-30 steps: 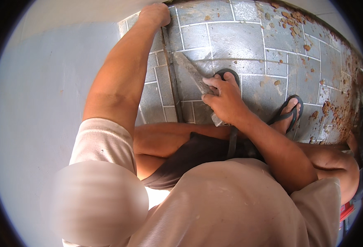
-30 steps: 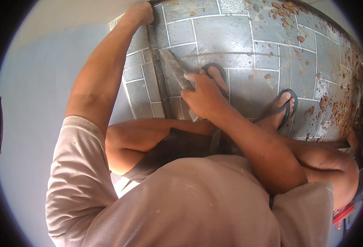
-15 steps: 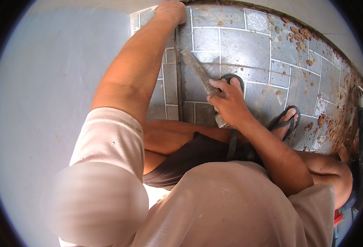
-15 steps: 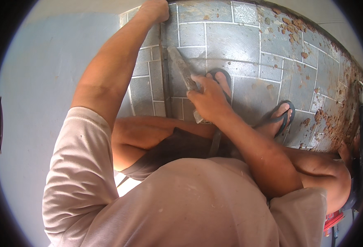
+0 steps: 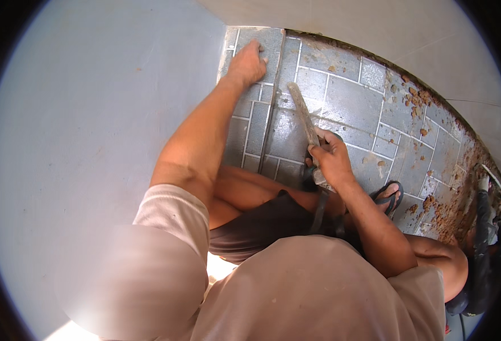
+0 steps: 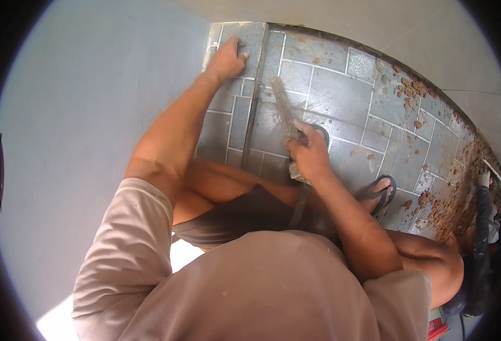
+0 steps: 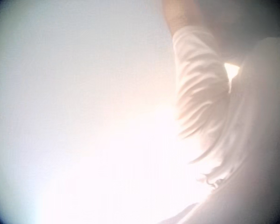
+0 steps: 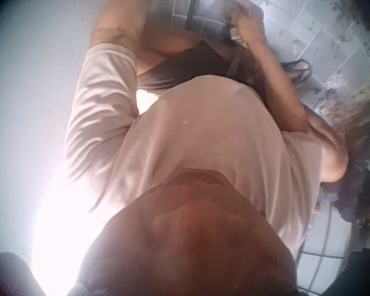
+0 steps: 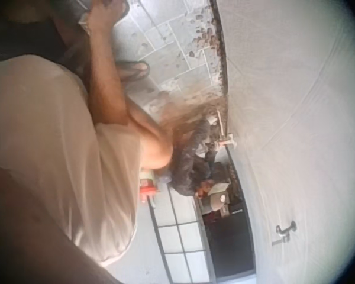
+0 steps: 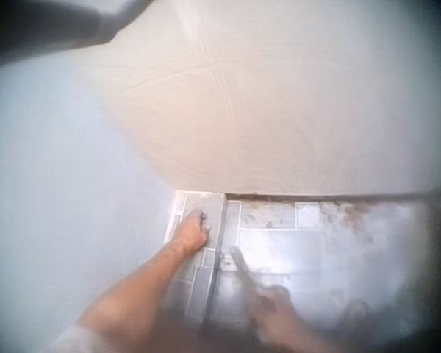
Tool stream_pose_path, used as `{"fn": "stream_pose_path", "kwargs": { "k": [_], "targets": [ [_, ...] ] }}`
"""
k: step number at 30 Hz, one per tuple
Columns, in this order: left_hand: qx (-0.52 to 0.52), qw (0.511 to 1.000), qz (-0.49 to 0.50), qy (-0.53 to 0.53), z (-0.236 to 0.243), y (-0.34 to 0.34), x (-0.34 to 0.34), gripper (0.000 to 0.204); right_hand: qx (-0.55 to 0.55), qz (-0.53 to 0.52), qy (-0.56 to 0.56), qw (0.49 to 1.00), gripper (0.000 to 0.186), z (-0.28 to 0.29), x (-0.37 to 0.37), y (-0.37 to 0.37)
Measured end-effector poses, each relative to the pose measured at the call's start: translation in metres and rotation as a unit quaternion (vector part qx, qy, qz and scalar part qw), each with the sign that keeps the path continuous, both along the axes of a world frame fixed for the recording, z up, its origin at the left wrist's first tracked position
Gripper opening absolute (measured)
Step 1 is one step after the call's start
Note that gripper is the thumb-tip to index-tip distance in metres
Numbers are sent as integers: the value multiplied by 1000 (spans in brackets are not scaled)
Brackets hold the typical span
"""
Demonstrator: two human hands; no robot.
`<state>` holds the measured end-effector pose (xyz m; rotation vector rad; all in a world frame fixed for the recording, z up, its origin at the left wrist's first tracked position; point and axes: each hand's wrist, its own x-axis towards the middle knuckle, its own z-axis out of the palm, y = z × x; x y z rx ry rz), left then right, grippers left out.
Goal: The person installs gray rectangular tiles on a floor, using a hammer and a small metal tool to tap and align them. They also use a trowel to apply adhesive from a bucket onto the floor and spread it before placing the tiles.
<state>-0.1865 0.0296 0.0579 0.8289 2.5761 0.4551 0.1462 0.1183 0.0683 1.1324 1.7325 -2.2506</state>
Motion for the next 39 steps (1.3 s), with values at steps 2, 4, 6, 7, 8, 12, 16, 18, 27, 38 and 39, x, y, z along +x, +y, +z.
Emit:
{"fn": "stream_pose_path", "kwargs": {
  "k": [2, 4, 6, 7, 8, 12, 16, 18, 27, 38, 39],
  "targets": [
    [-4, 1000, 11, -24, -1, -20, 13, 60, -11, 0, -5, 1000, 54, 4, -5, -1],
    [-28, 999, -15, -10, -1, -25, 22, 70, -12, 27, -34, 999, 48, 10, -10, -2],
    [-55, 998, -14, -14, 1, -19, 24, 77, -5, 42, -56, 998, 45, 15, -13, -2],
    [-68, 997, -18, -9, 2, -15, 25, 80, 0, 44, -62, 997, 44, 17, -14, -3],
    [-80, 997, -13, -1, 4, -11, 24, 82, 3, 43, -53, 998, 43, 18, -14, -4],
    [-119, 993, 9, -13, 9, 3, 27, 88, 11, 45, -63, 997, 46, 16, -8, -8],
    [-173, 985, 8, -18, 16, 12, 35, 93, 33, 56, -80, 995, 55, 14, 1, -11],
    [-182, 983, 10, -9, 18, 14, 39, 93, 30, 66, -84, 994, 55, 16, 3, -11],
    [-194, 981, 3, 11, 20, 13, 43, 92, -29, 51, -71, 996, 47, 30, 2, -16],
    [-185, 983, 5, 15, 18, 12, 42, 93, -62, -5, -51, 997, 42, 30, 2, -28],
    [-183, 983, 5, 15, 17, 12, 42, 92, -62, -12, -56, 996, 42, 28, 3, -28]
  ]
}}
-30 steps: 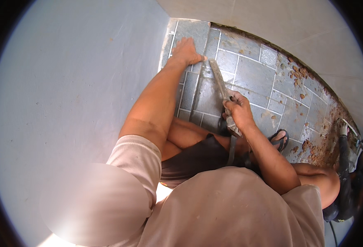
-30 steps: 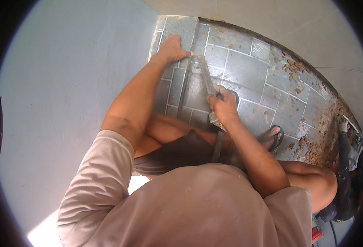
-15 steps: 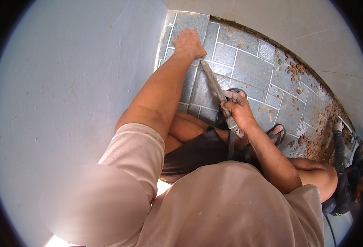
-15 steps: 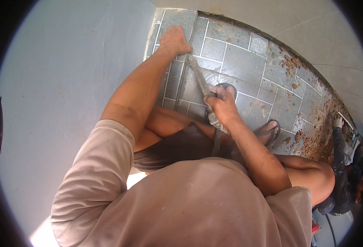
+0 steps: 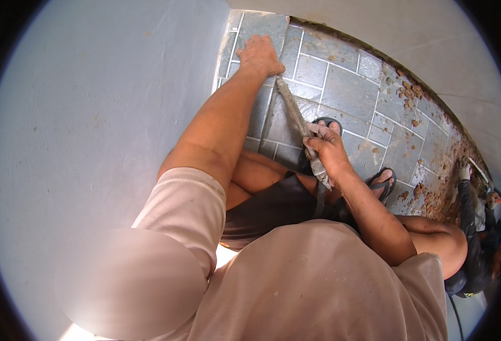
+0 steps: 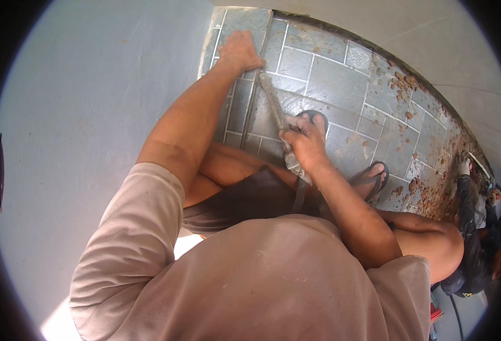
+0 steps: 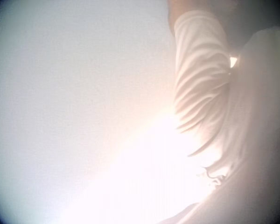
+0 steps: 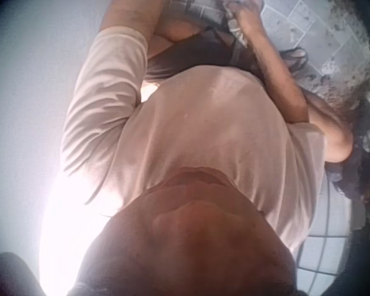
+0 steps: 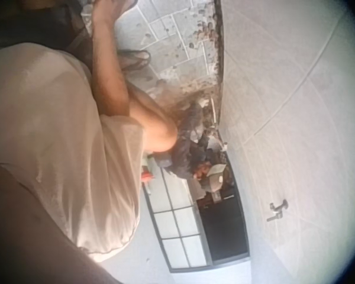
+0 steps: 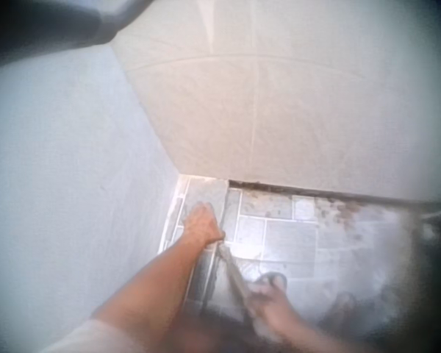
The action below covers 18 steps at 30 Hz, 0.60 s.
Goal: The person installs gray rectangular tiles on a floor, using a hammer and a small metal tool to tap and align them. They also use a trowel to apply adhesive from a bucket onto the floor and spread it before placing the tiles.
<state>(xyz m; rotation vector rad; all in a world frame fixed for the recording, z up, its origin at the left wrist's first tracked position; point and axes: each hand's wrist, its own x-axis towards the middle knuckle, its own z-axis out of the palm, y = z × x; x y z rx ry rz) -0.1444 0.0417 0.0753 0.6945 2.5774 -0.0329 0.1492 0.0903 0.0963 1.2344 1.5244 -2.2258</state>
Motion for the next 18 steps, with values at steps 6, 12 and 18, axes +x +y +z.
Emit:
{"fn": "stream_pose_path", "kwargs": {
  "k": [6, 12, 18],
  "targets": [
    [14, 1000, 6, 7, 0, 0, 1, 90, 57, 8, 14, 998, 41, -15, 7, -3],
    [3, 1000, 2, -1, 3, 0, 0, 89, 38, 14, 13, 999, 40, -16, 9, -3],
    [2, 1000, 3, 2, 2, 0, 1, 89, 19, 12, 16, 1000, 44, -9, 5, -1]
  ]
}}
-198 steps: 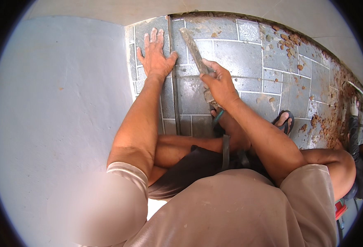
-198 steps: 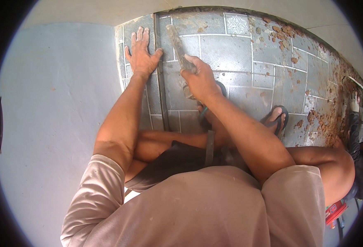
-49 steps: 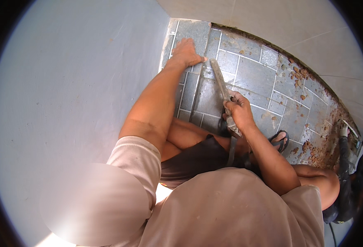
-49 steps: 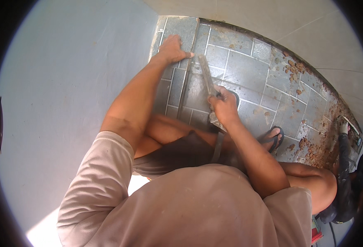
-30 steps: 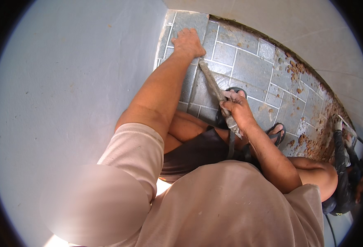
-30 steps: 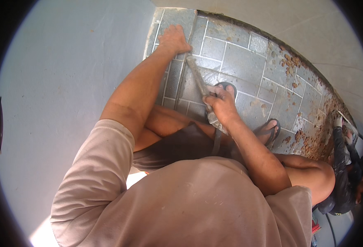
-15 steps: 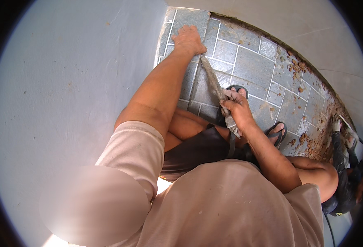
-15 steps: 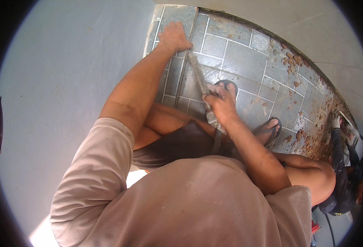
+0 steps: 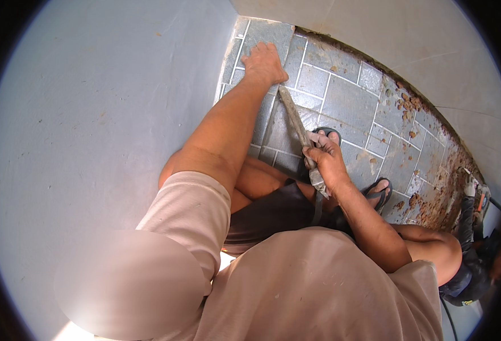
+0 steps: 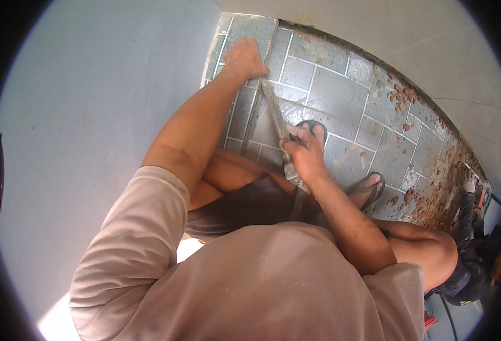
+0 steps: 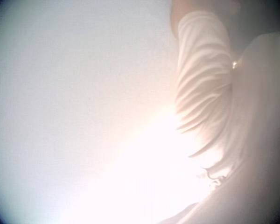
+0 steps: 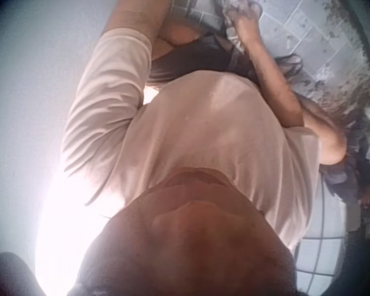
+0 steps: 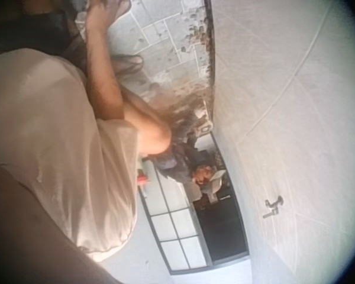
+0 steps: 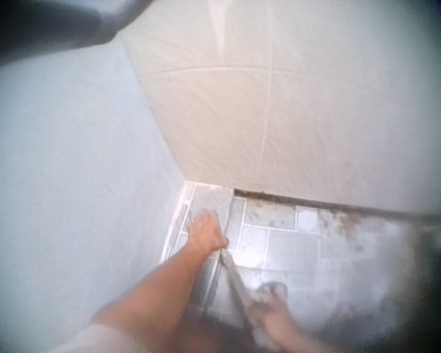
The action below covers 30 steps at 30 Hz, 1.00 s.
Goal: The person installs gray rectangular tiles on a floor, using a hammer and a small metal tool to tap and align them. They also use a trowel to apply adhesive from a bucket onto the floor and spread it before placing the tiles.
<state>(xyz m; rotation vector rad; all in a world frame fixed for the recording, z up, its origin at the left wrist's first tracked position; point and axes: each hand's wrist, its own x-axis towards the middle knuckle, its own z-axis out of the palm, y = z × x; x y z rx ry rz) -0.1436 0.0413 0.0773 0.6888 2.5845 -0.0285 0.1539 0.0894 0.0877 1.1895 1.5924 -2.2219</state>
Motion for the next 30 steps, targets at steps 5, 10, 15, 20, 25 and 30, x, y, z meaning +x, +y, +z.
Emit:
{"fn": "stream_pose_path", "kwargs": {
  "k": [5, 10, 15, 20, 25, 30],
  "targets": [
    [-3, 1000, 4, -3, -1, 1, 0, 88, 70, 19, 0, 997, 50, 6, -3, 2],
    [7, 1000, 18, -18, 0, 1, -1, 87, 28, -19, 18, 999, 46, 9, -13, 7],
    [5, 1000, 17, -19, 0, 3, -1, 85, 63, -42, -5, 997, 46, 12, -40, 22],
    [8, 1000, 18, -11, 0, 1, 0, 85, 75, -29, -4, 997, 47, 16, -65, 30],
    [7, 1000, 22, -12, 0, 1, 0, 86, 79, -18, -3, 997, 48, 18, -72, 28],
    [11, 1000, 25, -11, -1, 1, 1, 85, 82, -18, -10, 996, 44, 12, -72, 26]
  ]
}}
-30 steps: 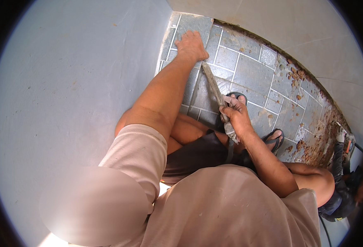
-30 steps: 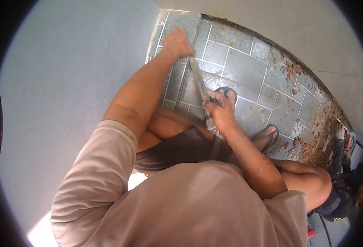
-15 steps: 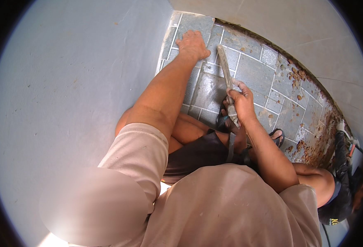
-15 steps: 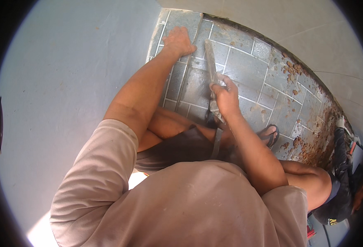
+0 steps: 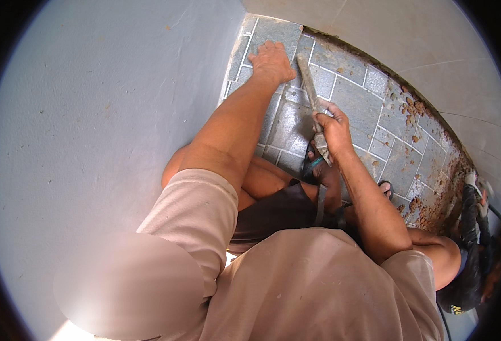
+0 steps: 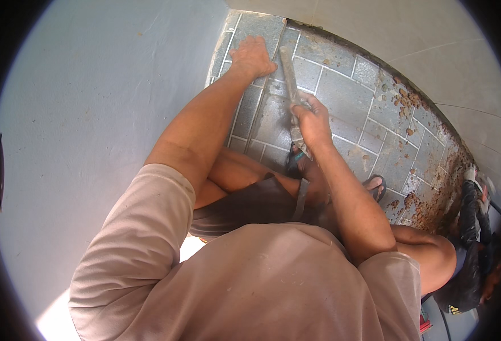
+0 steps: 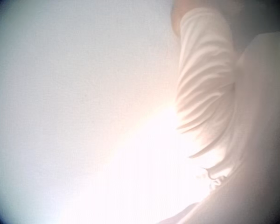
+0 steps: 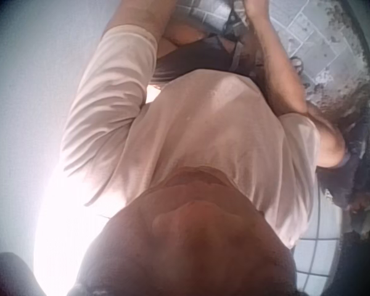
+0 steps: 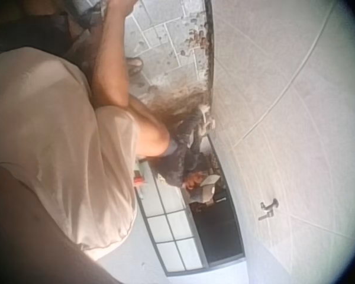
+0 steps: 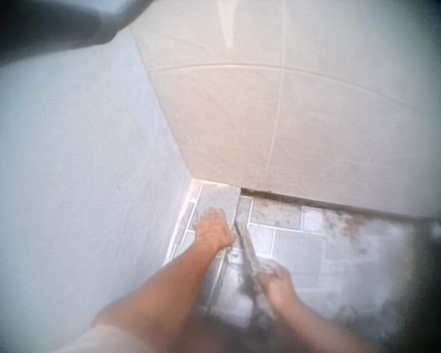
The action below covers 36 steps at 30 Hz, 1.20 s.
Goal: The person installs gray rectangular tiles on a floor, using a hammer and a small metal tool to tap and align them. They also use a trowel to apply adhesive from a bucket onto the floor and spread it before placing the tiles.
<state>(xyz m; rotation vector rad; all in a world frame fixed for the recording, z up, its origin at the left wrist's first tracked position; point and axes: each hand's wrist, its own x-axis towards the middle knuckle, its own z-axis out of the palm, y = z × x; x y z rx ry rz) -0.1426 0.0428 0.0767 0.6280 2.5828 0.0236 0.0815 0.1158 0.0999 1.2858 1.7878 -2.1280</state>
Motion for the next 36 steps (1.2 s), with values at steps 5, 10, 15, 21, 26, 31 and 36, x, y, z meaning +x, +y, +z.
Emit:
{"fn": "stream_pose_path", "kwargs": {
  "k": [5, 10, 15, 21, 26, 31, 36],
  "targets": [
    [-2, 1000, -2, 2, -1, 0, 1, 85, 8, 0, 1, 1000, 42, -8, 1, 0],
    [-1, 1000, -4, 5, -1, 0, 1, 86, 37, 9, 11, 999, 43, -12, 1, -1],
    [-3, 1000, -5, 4, -1, 0, 0, 85, 31, 5, 16, 999, 44, -8, 1, -1],
    [5, 1000, -3, 8, -2, 0, 1, 81, 22, 10, 24, 999, 45, -4, -2, 0],
    [15, 1000, 1, 16, -4, -1, 2, 79, 27, -1, 40, 999, 47, -3, -4, -1],
    [0, 1000, -6, 18, -5, 0, 1, 78, 30, 5, 39, 999, 47, 1, -6, 1],
    [-7, 1000, -17, -6, -3, 0, -6, 83, 10, -29, 12, 999, 50, 10, 3, 0]
  ]
}}
